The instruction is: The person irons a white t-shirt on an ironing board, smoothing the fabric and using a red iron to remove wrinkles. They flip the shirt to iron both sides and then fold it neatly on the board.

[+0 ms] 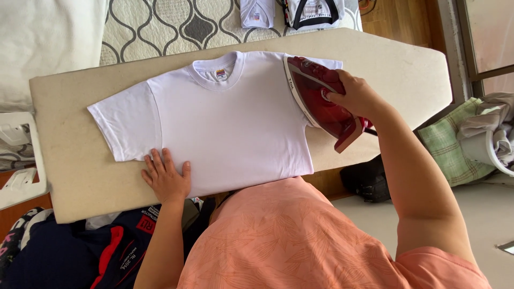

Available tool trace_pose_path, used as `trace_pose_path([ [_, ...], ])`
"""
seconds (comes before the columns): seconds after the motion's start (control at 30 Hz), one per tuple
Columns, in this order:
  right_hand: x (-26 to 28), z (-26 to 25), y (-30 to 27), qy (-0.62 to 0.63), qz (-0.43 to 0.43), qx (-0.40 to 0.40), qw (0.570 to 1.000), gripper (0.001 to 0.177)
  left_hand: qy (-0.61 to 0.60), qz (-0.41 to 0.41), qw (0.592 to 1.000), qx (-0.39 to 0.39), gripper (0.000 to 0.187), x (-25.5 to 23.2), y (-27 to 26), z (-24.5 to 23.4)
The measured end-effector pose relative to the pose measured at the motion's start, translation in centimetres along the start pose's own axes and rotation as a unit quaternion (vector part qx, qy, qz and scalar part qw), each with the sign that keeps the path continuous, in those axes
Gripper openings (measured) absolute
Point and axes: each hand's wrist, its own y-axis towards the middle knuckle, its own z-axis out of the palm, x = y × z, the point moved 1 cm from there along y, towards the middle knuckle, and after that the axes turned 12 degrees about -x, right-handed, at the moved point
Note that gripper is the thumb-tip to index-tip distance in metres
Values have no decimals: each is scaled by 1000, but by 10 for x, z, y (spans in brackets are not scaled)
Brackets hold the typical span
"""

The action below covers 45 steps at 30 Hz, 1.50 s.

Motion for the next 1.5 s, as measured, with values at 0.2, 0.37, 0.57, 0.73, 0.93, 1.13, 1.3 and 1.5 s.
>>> trace_pose_path([
  [0.2,-9,-20,-43,4,43,75,996,73,-53,133,963,-228,58,-43,48,19],
  [0.37,-4,-52,-76,-98,45,113,988,74,-266,331,882,-204,17,-257,172,42],
  [0.57,-60,5,-62,-95,31,82,992,76,-49,435,893,106,28,-473,227,107],
  [0.73,-68,16,-65,-95,-82,-39,991,70,-89,474,852,203,20,-499,243,89],
  [0.93,-49,19,-26,-112,-114,-115,981,64,-159,446,855,211,21,-517,286,95],
  [1.13,-39,5,24,-135,-47,-51,988,58,-241,397,873,150,18,-470,286,75],
  [1.3,-45,-2,60,-92,-36,-63,993,37,-353,358,864,-12,6,-392,238,49],
  [1.5,-44,-11,61,-100,-6,-77,992,60,-312,313,891,-103,32,-232,121,20],
])
